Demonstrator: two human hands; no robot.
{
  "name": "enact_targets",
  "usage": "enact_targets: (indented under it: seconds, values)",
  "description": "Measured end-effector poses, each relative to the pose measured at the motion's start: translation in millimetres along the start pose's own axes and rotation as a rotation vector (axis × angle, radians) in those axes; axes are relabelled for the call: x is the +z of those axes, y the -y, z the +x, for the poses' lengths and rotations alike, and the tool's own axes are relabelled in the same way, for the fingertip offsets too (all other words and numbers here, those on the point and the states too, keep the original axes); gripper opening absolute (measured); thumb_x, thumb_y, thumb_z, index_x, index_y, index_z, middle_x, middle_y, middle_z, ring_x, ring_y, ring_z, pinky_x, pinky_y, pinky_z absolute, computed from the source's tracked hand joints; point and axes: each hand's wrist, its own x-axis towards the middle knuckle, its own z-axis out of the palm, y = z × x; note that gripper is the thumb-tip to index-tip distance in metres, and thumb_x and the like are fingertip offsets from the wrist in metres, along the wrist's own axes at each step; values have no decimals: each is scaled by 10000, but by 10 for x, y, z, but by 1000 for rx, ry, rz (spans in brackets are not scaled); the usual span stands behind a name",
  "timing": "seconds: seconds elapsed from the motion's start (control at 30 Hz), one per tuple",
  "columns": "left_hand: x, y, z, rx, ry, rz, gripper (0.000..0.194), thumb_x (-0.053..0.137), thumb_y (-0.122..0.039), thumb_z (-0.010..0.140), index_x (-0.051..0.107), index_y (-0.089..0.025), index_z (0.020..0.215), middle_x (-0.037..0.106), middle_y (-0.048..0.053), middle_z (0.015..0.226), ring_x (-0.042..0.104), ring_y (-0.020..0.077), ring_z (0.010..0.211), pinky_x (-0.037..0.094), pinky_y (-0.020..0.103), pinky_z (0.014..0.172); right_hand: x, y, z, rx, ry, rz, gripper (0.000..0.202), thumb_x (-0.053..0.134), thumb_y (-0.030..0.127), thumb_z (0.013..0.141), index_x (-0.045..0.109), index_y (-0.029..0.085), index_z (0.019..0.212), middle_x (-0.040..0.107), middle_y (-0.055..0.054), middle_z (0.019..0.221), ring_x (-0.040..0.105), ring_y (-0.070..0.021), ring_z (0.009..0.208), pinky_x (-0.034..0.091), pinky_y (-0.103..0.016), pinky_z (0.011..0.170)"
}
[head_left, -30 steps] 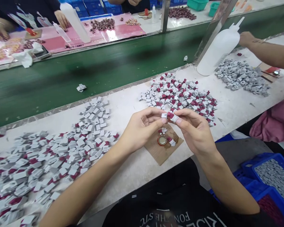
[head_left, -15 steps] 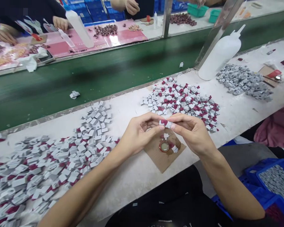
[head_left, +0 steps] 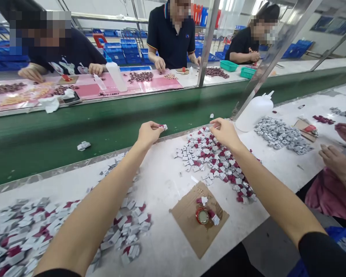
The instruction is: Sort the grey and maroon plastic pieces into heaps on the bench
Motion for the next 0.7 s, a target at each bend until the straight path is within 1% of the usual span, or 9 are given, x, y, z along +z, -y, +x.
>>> enact_targets:
  seconds: [0.1,0.17,0.27,0.37,0.43,0.5,0.53,0.6,0.7]
  values:
    - [88,52,177,-72,-14,50,203,896,-311,845,712,-238,891,842,112,1081,794,323,1043,607,422,918,139,26,551,119,-33,-109,241,745,174,959,821,155,1187,846,-203,1280,795,-362,1263,590,-470,1164]
    - [128,69,223,-106,-22,106,185,891,-312,867,725,-250,921,851,109,1162,774,338,1170,580,448,1022,248,48,804,191,-43,-154,194,762,209,972,815,149,1149,824,-244,1318,771,-396,1325,580,-496,1167]
    - [130,66,236,-143,-26,214,119,846,-315,922,751,-261,968,842,129,1299,678,395,1393,496,528,1175,390,87,997,258,-39,-192,227,760,258,1004,802,106,1168,769,-321,1403,739,-452,1379,559,-579,1179]
    - [60,55,167,-155,-9,306,194,824,-358,944,767,-252,1097,803,173,1392,592,437,1491,461,551,1209,484,104,1048,235,-6,-185,234,773,241,1005,794,106,1195,732,-348,1471,704,-474,1409,535,-639,1195]
    - [-33,66,28,-110,17,360,354,806,-372,954,741,-240,1275,763,184,1448,562,435,1504,455,539,1215,521,104,1053,185,20,-156,147,799,206,980,796,170,1123,754,-297,1464,694,-445,1394,524,-635,1207]
    - [-174,105,-215,8,68,451,465,751,-377,983,684,-224,1416,722,192,1473,548,442,1484,445,558,1217,535,117,1035,126,36,-115,62,785,158,970,775,211,1002,792,-241,1391,691,-391,1367,508,-601,1224]
    - [-263,140,-371,87,102,515,469,710,-377,1002,671,-215,1440,706,198,1466,549,451,1461,441,579,1211,529,136,1010,94,41,-92,82,759,137,975,757,214,948,809,-221,1333,696,-364,1349,501,-580,1228]
    - [-464,240,-716,223,144,653,384,632,-357,1031,703,-213,1380,689,194,1425,554,459,1414,435,608,1196,483,208,905,32,35,-43,154,710,100,973,717,208,864,825,-178,1188,724,-325,1286,503,-552,1211]
    - [-754,441,-1182,288,153,817,329,621,-326,1026,742,-206,1308,689,191,1343,565,460,1354,454,606,1165,311,375,560,-72,25,44,170,739,115,939,703,219,809,802,-82,983,769,-294,1110,556,-508,1108]
